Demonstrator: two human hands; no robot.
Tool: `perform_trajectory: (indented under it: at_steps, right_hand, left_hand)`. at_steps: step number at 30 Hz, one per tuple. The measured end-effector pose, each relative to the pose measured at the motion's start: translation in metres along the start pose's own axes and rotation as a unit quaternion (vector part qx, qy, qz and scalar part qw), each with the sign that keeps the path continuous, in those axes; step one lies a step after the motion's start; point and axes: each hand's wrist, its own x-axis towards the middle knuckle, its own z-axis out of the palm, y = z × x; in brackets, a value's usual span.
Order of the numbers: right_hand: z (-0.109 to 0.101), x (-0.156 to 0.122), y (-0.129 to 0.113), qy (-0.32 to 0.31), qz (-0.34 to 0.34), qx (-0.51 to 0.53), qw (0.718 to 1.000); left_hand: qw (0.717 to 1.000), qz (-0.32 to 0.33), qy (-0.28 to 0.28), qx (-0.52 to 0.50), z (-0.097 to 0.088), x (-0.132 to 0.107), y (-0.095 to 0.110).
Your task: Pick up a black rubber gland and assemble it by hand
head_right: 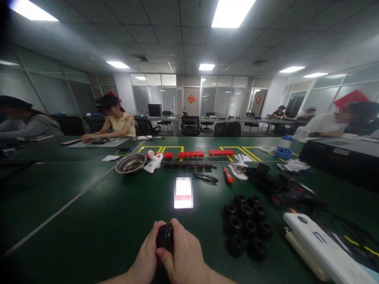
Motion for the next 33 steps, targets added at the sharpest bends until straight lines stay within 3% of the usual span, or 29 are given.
perform_trajectory:
  at_steps: [2, 4, 6, 9, 12, 14, 18, 19, 21, 26, 28, 33]
  right_hand:
    - [-0.004, 0.001, 0.0, -0.011, -0.015, -0.026, 1.0]
    - [-0.011, 0.003, 0.0, -0.013, -0.012, -0.025, 1.0]
    - [-0.017, 0.006, 0.001, -0.011, 0.024, 0.008, 1.0]
    - [-0.024, 0.011, 0.004, -0.032, 0.089, 0.064, 0.993]
    - [-0.027, 0.013, 0.006, -0.049, 0.069, 0.085, 0.993]
    - [-0.029, 0.013, 0.006, -0.049, 0.021, 0.07, 0.996]
    - [-0.033, 0.011, 0.006, -0.081, -0.113, -0.022, 0.99]
    - [-0.033, 0.011, 0.007, -0.087, -0.131, -0.04, 0.987]
    - [-0.032, 0.01, 0.009, -0.071, -0.117, -0.056, 0.989]
    - [-0.026, 0.01, 0.015, -0.029, 0.033, -0.071, 0.997]
    - [-0.026, 0.012, 0.015, -0.041, 0.0, -0.084, 0.996]
    - [-0.032, 0.014, 0.016, -0.071, -0.166, -0.112, 0.977]
  left_hand:
    - [0.992, -0.116, 0.002, -0.056, 0.003, 0.005, -0.001]
    - [0.984, -0.159, -0.006, -0.083, 0.004, 0.009, -0.002]
    - [0.99, -0.11, -0.031, -0.08, 0.003, 0.009, -0.003]
    - [0.995, 0.024, -0.088, -0.032, -0.002, 0.005, -0.006]
    - [0.991, 0.091, -0.1, -0.004, -0.004, 0.005, -0.009]
    - [0.994, 0.063, -0.087, -0.014, -0.003, 0.009, -0.01]
    - [0.991, -0.113, -0.059, -0.036, 0.0, 0.022, -0.009]
    - [0.989, -0.13, -0.061, -0.043, 0.0, 0.023, -0.009]
    - [0.99, -0.11, -0.07, -0.057, 0.0, 0.023, -0.009]
    - [0.993, -0.044, -0.097, -0.044, 0.0, 0.017, -0.01]
    - [0.993, -0.042, -0.102, -0.051, 0.0, 0.019, -0.013]
    - [0.987, -0.065, -0.131, -0.07, -0.003, 0.031, -0.02]
